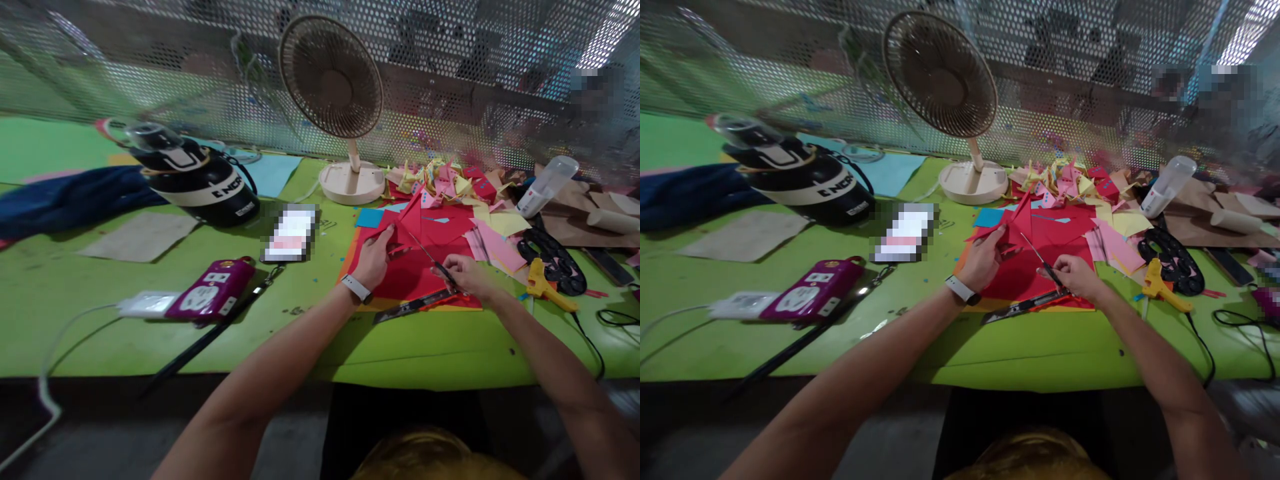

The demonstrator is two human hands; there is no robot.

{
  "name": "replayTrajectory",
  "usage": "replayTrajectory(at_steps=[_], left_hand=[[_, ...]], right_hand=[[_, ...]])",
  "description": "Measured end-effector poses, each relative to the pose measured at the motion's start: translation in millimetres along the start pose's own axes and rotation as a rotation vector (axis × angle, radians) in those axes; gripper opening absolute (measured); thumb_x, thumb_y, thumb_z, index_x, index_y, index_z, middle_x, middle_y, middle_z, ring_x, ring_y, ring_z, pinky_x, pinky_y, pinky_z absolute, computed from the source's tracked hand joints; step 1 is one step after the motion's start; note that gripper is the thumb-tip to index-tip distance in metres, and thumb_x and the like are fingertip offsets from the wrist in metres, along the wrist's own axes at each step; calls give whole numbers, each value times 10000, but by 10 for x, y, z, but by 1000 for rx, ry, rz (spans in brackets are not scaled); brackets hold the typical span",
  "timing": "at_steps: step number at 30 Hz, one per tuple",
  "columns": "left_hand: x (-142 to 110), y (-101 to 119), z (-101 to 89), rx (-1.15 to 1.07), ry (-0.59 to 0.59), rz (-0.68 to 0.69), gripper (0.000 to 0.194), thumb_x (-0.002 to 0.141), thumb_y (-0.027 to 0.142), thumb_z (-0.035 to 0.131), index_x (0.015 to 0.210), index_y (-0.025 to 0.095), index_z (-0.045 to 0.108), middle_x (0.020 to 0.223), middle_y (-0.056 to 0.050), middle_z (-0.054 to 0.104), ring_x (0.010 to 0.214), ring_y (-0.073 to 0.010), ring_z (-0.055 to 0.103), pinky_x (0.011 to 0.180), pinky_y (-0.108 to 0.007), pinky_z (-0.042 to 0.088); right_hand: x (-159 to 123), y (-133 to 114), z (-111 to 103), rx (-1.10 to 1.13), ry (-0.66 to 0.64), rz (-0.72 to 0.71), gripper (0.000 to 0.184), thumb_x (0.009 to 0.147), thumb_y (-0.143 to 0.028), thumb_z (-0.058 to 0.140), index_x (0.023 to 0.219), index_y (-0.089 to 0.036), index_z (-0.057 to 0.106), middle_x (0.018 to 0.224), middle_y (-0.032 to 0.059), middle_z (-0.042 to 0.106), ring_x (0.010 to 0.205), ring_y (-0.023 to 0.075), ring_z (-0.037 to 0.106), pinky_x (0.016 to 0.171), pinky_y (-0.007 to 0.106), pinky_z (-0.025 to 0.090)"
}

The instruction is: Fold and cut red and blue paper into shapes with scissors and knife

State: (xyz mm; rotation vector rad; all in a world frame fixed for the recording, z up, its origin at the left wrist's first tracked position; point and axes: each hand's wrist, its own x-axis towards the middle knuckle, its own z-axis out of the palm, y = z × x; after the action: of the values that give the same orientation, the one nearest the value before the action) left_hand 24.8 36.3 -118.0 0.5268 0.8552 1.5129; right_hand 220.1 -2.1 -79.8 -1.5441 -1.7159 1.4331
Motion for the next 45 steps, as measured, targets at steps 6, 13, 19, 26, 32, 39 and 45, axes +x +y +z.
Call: replayTrajectory(at_steps=[6,13,19,26,32,39,45], left_hand=[[29,-24,-22,-3,6,4,322,610,355,814,648,149,569,560,59,523,507,-87,567,738,-346,592],[38,-29,-32,-9,10,-4,331,590,360,827,686,137,602,626,34,568,554,-93,584,724,-336,595],[15,-22,-15,9,10,7,348,564,373,839,657,133,604,562,62,504,504,-67,516,728,-342,589],[-28,-23,6,52,-21,22,299,611,369,811,708,128,664,666,11,585,571,-87,540,735,-353,587],[-23,-29,-6,70,-26,18,296,630,367,795,738,114,685,706,-12,613,605,-109,580,747,-377,588],[-58,5,24,88,-23,19,337,592,395,813,710,114,669,660,10,583,579,-89,549,718,-334,595],[-96,3,37,144,-35,12,377,584,433,811,727,111,677,655,6,589,589,-99,551,690,-326,600]], right_hand=[[-7,-5,5,-55,12,4,518,639,-688,661,685,-222,438,512,-54,485,440,91,432,426,228,277],[8,23,15,-8,15,3,528,612,-677,695,680,-216,447,483,-57,506,393,71,393,391,218,239],[7,44,22,26,23,-33,496,628,-626,719,683,-214,448,485,-70,507,366,56,369,383,208,257],[20,48,35,49,29,-36,464,647,-581,729,671,-220,438,465,-76,490,352,57,363,370,207,249],[38,82,35,93,5,-37,442,660,-561,733,691,-218,455,483,-67,520,340,56,378,355,206,266],[18,54,29,59,21,-36,455,654,-576,729,673,-218,450,472,-68,515,348,58,376,357,202,257],[33,64,31,52,36,-30,475,629,-597,734,676,-219,450,476,-69,507,356,64,381,366,209,267]])
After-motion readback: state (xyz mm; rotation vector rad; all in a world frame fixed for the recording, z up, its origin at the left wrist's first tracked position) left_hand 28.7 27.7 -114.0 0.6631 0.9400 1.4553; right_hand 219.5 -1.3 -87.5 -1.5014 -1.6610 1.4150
